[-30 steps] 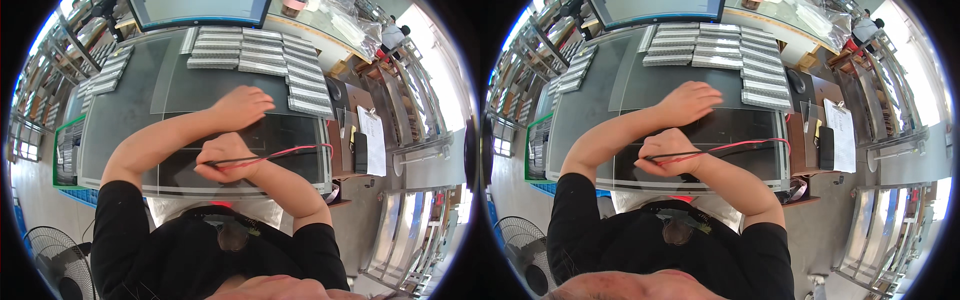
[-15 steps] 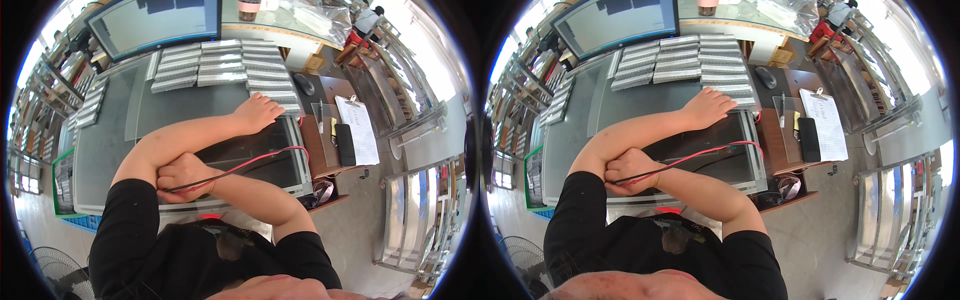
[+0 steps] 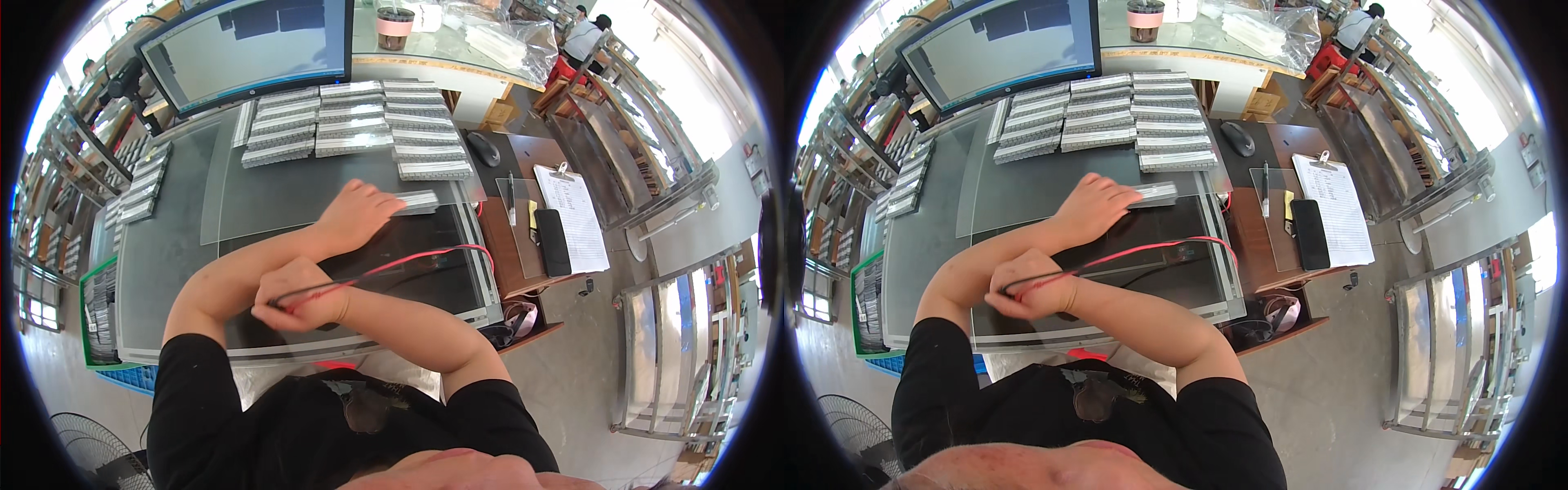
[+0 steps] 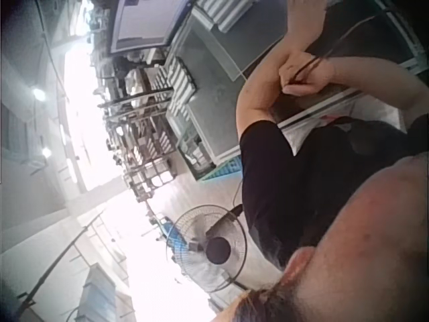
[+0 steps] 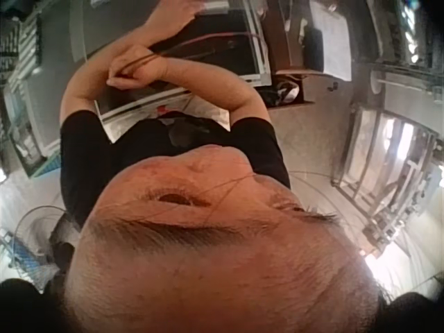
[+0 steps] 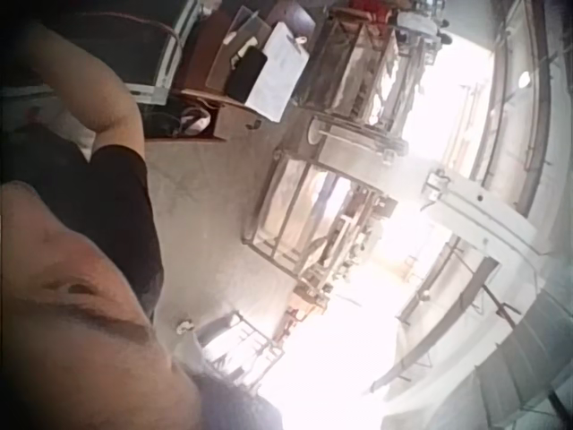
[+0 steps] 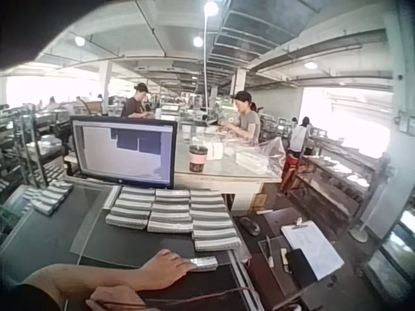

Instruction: The recorder is testing solar cell strips using an electronic probe at a workstation in a factory setting.

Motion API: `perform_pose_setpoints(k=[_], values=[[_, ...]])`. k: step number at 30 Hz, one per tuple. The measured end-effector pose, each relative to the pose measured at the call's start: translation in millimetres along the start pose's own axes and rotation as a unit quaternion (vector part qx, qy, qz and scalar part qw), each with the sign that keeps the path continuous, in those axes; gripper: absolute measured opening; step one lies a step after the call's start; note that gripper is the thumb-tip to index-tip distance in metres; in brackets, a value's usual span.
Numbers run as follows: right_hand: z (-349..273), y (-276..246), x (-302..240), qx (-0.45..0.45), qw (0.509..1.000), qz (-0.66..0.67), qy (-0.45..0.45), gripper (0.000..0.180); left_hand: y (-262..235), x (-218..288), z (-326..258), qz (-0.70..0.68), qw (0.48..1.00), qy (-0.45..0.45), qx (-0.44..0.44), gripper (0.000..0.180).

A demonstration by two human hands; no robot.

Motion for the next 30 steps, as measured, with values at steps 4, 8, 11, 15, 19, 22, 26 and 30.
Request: perform_pose_setpoints(k=[4, 8, 11, 15, 19, 22, 26, 30], values=[[-3.9, -4.1, 14.5, 0.070, 0.996, 0.011, 0.054, 0.024, -24.7, -33.2, -41.1, 0.029, 0.998, -0.056, -0.027, 0.032], [-7.3, -8.6, 25.1, 0.054, 0.985, 0.023, 0.160, 0.023, -46.5, -73.3, -75.1, 0.042, 0.995, -0.091, -0.022, 0.037], [-9.4, -9.8, 31.1, 0.102, 0.972, 0.035, 0.208, 0.025, -61.7, -86.2, -82.3, 0.009, 0.993, -0.116, -0.020, 0.036], [-15.3, -15.2, 39.2, 0.101, 0.911, 0.115, 0.384, 0.029, -59.7, -99.8, -79.2, 0.024, 0.993, -0.120, 0.001, 0.034], [-17.2, -17.1, 48.3, 0.149, 0.886, 0.128, 0.421, 0.026, -56.9, -115.2, -83.1, 0.018, 0.990, -0.138, 0.014, 0.035], [-24.7, -20.7, 55.8, 0.164, 0.875, 0.130, 0.436, 0.025, -60.6, -115.0, -84.1, 0.011, 0.990, -0.137, 0.025, 0.038], [-29.2, -23.0, 64.3, 0.180, 0.864, 0.153, 0.446, 0.024, -68.6, -115.8, -85.2, 0.009, 0.982, -0.172, 0.079, 0.042], [-30.3, -23.2, 68.2, 0.181, 0.858, 0.159, 0.454, 0.025, -62.6, -129.6, -88.4, -0.013, 0.968, -0.242, 0.056, 0.042]])
Point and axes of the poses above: each hand's wrist, its own z-axis towards the middle knuckle, its own y-axis out of the palm, x = y × z, the point moved 3 cm from there along z, towards the middle knuckle, and after that the axes turned 12 degrees about -y, right-handed, at the moved point
